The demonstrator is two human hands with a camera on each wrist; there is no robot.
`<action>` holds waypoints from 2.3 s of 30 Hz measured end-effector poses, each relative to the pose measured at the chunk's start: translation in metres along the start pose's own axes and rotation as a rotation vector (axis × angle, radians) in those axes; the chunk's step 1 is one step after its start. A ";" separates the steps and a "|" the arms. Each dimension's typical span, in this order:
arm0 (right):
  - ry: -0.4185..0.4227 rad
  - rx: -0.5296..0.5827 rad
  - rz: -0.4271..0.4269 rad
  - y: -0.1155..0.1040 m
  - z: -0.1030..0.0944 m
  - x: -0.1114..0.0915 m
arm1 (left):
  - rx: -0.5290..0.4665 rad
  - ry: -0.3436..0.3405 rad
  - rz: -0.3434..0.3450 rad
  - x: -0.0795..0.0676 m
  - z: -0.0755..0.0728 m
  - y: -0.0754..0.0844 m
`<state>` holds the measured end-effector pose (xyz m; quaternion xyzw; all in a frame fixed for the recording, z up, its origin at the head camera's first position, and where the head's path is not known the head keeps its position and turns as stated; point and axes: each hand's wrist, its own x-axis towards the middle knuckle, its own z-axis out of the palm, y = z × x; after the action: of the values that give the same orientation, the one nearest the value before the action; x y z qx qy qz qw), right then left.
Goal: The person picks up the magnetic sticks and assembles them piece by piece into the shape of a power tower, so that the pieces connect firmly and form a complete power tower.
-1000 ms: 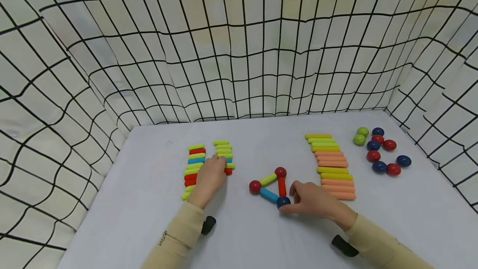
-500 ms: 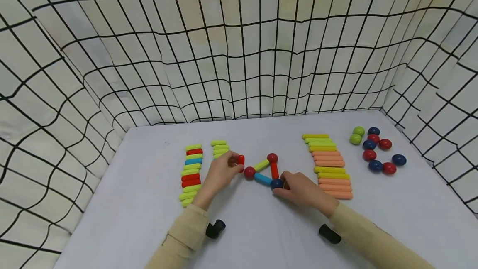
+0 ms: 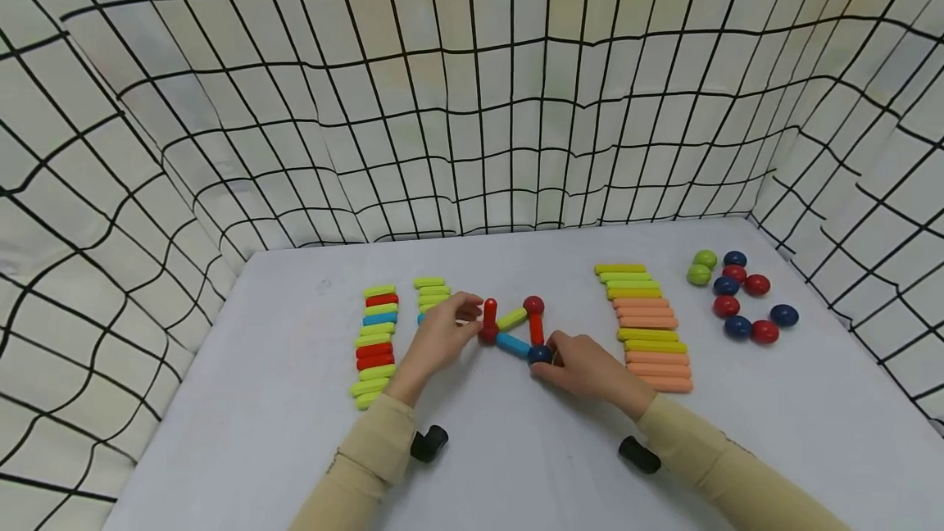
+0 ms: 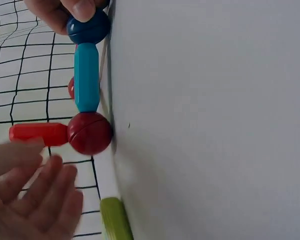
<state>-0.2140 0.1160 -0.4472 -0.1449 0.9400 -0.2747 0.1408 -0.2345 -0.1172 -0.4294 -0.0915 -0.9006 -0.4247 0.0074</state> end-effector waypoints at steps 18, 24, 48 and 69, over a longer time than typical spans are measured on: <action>0.133 -0.195 -0.219 0.014 -0.025 0.020 | 0.409 -0.041 -0.091 -0.010 -0.015 -0.023; 0.087 -0.230 -0.248 0.017 -0.024 0.023 | 0.313 -0.114 -0.075 -0.010 -0.009 -0.018; 0.129 -0.241 0.024 -0.002 -0.010 0.017 | 0.002 -0.039 0.002 0.005 0.009 0.001; 0.056 -0.055 0.006 0.022 -0.046 0.034 | 0.533 -0.032 -0.048 -0.010 -0.011 -0.009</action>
<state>-0.2651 0.1433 -0.4284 -0.1380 0.9513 -0.2522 0.1114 -0.2272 -0.1328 -0.4295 -0.0717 -0.9826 -0.1713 0.0069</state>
